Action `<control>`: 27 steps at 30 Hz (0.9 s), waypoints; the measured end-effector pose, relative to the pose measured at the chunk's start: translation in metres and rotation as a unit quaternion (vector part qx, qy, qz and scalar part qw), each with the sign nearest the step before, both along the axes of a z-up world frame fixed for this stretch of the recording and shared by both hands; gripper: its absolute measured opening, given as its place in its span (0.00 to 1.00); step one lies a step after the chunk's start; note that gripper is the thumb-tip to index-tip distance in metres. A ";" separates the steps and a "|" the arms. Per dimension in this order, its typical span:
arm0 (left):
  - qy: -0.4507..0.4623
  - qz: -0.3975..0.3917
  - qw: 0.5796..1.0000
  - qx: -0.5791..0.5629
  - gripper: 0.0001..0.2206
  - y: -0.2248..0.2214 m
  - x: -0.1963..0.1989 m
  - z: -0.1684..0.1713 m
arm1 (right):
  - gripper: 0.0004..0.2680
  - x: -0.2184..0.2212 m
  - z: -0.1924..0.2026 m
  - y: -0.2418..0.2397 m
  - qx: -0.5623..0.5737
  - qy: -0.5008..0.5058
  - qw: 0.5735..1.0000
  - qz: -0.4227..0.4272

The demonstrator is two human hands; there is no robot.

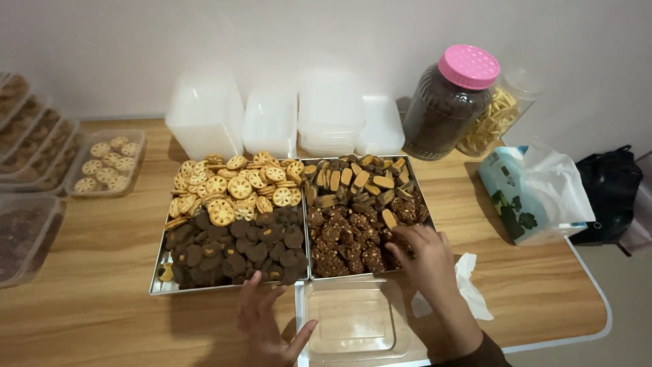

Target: Picking up cookies from a large tray and arranging them into a smaller plastic container.

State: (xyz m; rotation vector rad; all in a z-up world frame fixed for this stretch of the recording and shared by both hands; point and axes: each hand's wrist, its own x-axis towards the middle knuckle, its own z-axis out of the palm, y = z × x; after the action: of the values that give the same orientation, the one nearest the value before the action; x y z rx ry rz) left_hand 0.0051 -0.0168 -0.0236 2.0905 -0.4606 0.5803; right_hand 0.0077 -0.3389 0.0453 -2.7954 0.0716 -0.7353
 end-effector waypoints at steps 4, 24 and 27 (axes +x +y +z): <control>0.068 -0.018 0.997 -0.024 0.35 -0.001 -0.007 0.004 | 0.15 -0.023 0.024 0.008 0.059 -0.001 0.998 0.026; 0.009 0.032 0.998 0.052 0.38 -0.004 0.008 -0.033 | 0.10 0.042 0.036 0.002 0.054 0.162 0.982 -0.082; 0.036 0.022 0.996 0.077 0.35 -0.002 0.006 -0.019 | 0.13 0.040 0.041 0.000 0.103 0.201 0.968 -0.109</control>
State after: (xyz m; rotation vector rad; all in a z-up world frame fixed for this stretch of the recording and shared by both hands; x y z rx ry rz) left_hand 0.0108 -0.0188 -0.0425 2.2652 -0.4296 0.5064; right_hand 0.0478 -0.3390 0.0865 -2.7123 0.5050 -0.1751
